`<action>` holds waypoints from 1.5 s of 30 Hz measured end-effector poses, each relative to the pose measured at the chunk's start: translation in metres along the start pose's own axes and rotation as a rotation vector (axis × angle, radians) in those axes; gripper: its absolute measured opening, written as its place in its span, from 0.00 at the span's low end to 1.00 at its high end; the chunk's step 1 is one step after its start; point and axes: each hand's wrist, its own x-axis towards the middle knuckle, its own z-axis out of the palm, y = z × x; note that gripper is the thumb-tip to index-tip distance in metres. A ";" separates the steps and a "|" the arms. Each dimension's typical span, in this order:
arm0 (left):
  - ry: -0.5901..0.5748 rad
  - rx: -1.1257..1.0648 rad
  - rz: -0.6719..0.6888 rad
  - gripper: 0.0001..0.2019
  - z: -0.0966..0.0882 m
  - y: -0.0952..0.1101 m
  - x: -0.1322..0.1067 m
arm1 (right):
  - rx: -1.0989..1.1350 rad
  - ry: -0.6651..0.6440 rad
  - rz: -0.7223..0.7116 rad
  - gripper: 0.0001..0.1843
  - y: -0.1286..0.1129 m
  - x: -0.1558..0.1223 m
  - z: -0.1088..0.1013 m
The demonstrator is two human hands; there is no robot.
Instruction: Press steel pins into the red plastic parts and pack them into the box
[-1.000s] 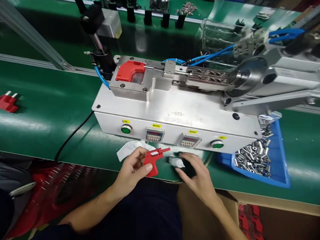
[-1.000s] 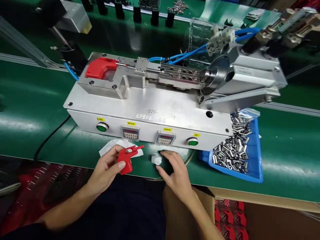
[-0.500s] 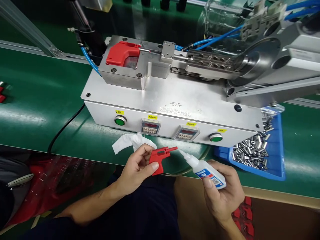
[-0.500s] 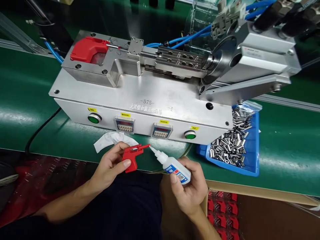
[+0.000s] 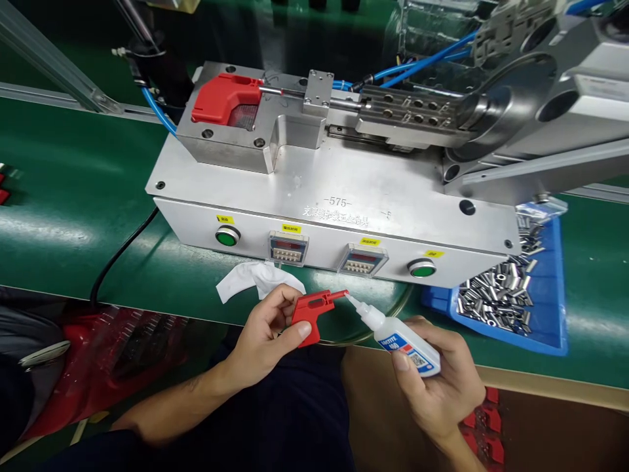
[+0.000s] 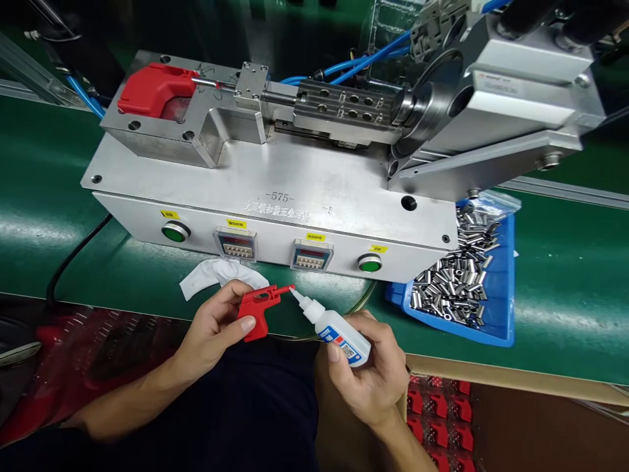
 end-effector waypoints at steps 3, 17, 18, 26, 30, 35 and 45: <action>0.004 0.016 0.004 0.09 -0.001 -0.001 0.000 | 0.003 -0.004 -0.004 0.10 0.001 0.000 -0.001; 0.005 0.026 0.001 0.07 -0.001 -0.003 -0.001 | -0.070 -0.030 0.023 0.07 0.000 -0.002 -0.002; 0.005 0.027 -0.001 0.07 -0.002 -0.003 -0.001 | -0.080 -0.027 0.032 0.06 0.000 -0.003 -0.003; 0.002 -0.002 -0.007 0.09 -0.001 -0.002 -0.001 | -0.093 -0.024 0.032 0.06 0.000 -0.002 -0.004; 0.004 0.005 -0.005 0.10 -0.003 -0.003 0.000 | -0.125 -0.008 0.027 0.06 -0.001 -0.002 -0.003; 0.003 0.031 -0.011 0.10 -0.003 -0.003 0.000 | -0.101 -0.020 0.023 0.06 -0.002 -0.002 -0.003; 0.020 0.048 -0.034 0.14 -0.001 -0.001 0.000 | -0.092 -0.034 0.052 0.05 -0.005 -0.002 -0.003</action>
